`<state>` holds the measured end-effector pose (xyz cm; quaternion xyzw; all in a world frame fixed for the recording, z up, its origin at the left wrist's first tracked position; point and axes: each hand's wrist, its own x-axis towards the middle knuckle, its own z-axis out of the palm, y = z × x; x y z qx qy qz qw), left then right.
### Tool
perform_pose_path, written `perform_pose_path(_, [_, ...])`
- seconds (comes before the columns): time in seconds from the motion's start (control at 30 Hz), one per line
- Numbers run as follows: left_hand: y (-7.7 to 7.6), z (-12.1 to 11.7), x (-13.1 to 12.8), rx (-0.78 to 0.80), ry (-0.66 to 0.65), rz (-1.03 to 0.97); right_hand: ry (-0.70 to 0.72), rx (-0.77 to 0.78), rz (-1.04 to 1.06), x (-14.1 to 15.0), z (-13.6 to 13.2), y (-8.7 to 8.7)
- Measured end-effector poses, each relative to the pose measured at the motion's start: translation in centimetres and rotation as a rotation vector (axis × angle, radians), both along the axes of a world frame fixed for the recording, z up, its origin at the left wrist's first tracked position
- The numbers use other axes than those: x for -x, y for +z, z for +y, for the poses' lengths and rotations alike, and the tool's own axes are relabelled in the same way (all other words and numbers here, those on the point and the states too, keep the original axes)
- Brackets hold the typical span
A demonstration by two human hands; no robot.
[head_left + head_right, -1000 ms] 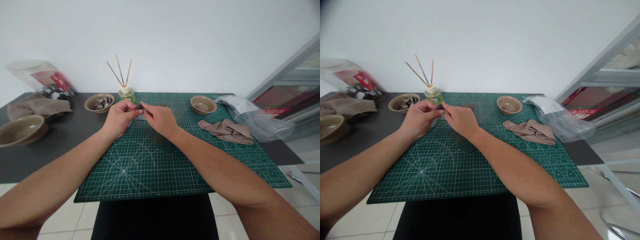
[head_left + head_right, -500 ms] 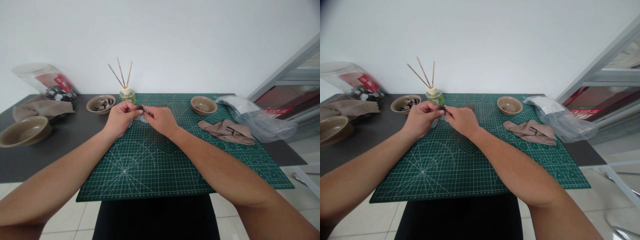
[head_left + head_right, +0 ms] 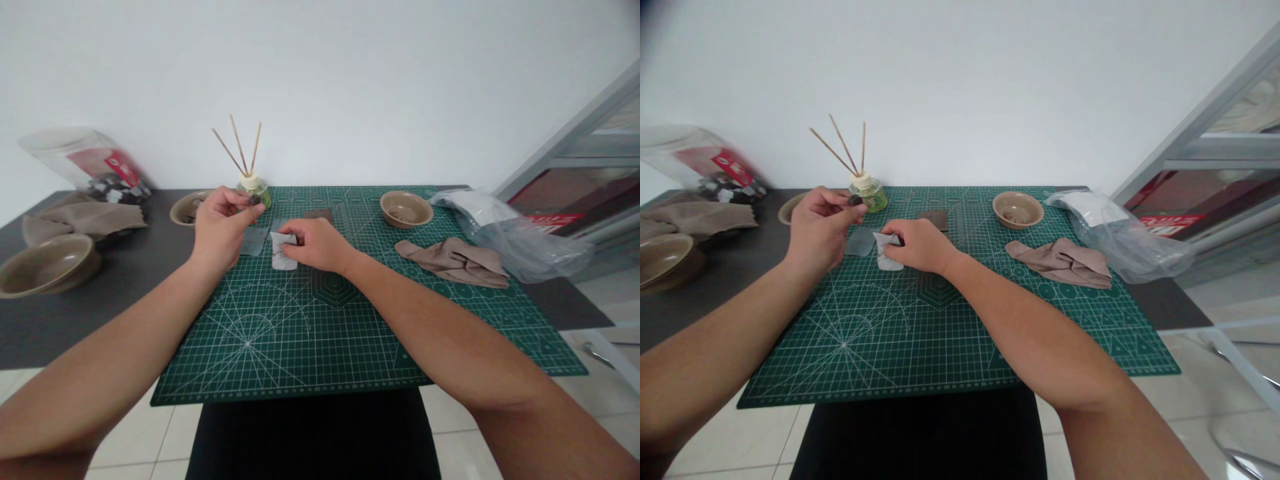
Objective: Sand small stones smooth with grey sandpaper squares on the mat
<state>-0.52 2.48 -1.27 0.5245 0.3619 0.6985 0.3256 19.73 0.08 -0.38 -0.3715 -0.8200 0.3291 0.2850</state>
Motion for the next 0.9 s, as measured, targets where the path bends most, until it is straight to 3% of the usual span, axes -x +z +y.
perform_pose_path(0.13, [0.4, -0.4, 0.0, 0.005, -0.034, 0.091, 0.106, 0.352, 0.171, 0.1, -0.1, -0.1])
perform_pose_path(0.2, [0.5, -0.8, -0.1, 0.064, -0.047, 0.171, 0.134, 0.418, 0.14, 0.1, -0.3, 0.1])
perform_pose_path(0.27, [0.7, -1.1, -0.2, 0.081, -0.028, 0.196, 0.13, 0.384, 0.067, -0.2, -0.3, 0.4])
perform_pose_path(0.47, [1.4, -1.9, -0.4, 0.121, -0.081, 0.334, 0.044, -0.011, -0.268, -0.9, 0.2, 0.9])
perform_pose_path(0.63, [1.4, -2.1, -0.4, 0.145, -0.164, 0.424, -0.01, -0.068, -0.427, -1.0, 0.0, 1.6])
perform_pose_path(0.73, [1.1, -1.9, -0.2, 0.172, -0.225, 0.501, -0.043, -0.036, -0.354, -1.2, 0.0, 1.7])
perform_pose_path(0.9, [0.9, -1.7, 0.2, 0.223, -0.257, 0.661, -0.058, 0.162, 0.006, -1.3, 0.7, 0.5])
